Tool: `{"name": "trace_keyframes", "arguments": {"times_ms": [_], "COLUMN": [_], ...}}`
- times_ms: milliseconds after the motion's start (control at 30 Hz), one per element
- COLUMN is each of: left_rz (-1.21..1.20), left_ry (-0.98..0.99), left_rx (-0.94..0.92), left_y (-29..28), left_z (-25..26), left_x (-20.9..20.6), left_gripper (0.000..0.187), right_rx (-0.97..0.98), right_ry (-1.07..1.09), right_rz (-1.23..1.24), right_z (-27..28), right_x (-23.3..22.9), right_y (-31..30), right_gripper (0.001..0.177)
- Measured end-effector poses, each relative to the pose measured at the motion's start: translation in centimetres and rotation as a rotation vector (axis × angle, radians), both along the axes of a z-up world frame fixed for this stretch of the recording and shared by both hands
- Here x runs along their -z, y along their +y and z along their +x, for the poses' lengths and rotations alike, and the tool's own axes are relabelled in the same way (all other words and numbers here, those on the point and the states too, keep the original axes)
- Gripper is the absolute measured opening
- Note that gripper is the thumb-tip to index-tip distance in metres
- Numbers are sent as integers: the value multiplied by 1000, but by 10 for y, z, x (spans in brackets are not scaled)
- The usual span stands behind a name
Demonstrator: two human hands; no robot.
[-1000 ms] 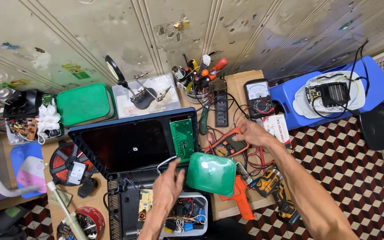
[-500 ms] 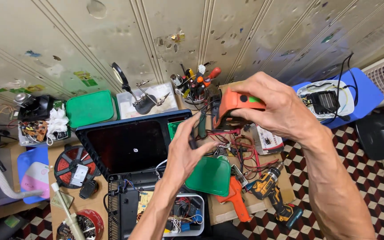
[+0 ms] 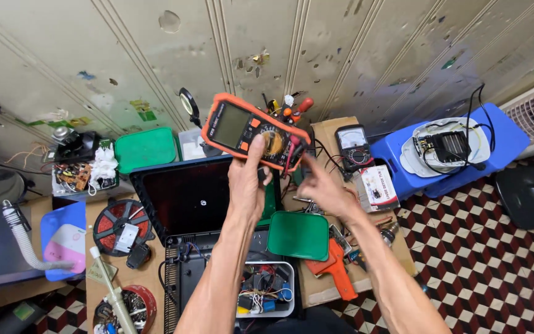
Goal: Repairing an induction cooker by testing electronic components on the circuit board.
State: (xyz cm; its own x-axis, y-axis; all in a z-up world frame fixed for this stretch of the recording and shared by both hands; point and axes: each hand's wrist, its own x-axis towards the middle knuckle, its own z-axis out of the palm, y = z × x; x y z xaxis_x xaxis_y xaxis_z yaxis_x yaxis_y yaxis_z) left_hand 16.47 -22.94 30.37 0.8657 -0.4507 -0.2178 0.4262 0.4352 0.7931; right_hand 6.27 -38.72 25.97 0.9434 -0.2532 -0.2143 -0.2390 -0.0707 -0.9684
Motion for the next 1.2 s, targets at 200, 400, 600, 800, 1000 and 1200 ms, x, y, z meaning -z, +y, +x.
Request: {"name": "trace_keyframes", "arguments": {"times_ms": [200, 400, 600, 800, 1000, 1200], "left_rz": [-279, -475, -120, -39, -108, -232], "left_ry": [137, 65, 3, 155, 243, 196], "left_rx": [61, 39, -48, -5, 19, 42], "left_y": [15, 55, 76, 79, 74, 70], "left_z": [-8, 4, 4, -12, -15, -12], "left_x": [-48, -82, -44, 17, 5, -26], "left_gripper": [37, 39, 39, 33, 32, 32], "right_rx": [-120, 435, 595, 593, 407, 287], "right_ry": [272, -110, -403, -600, -975, -1011], "right_rz": [-384, -101, 415, 447, 431, 63], "right_z": [12, -9, -12, -7, 0, -23], "right_x": [133, 81, -72, -77, -142, -193], "right_y": [-13, -92, -69, -32, -59, -99], "right_gripper": [30, 33, 45, 45, 44, 41]}}
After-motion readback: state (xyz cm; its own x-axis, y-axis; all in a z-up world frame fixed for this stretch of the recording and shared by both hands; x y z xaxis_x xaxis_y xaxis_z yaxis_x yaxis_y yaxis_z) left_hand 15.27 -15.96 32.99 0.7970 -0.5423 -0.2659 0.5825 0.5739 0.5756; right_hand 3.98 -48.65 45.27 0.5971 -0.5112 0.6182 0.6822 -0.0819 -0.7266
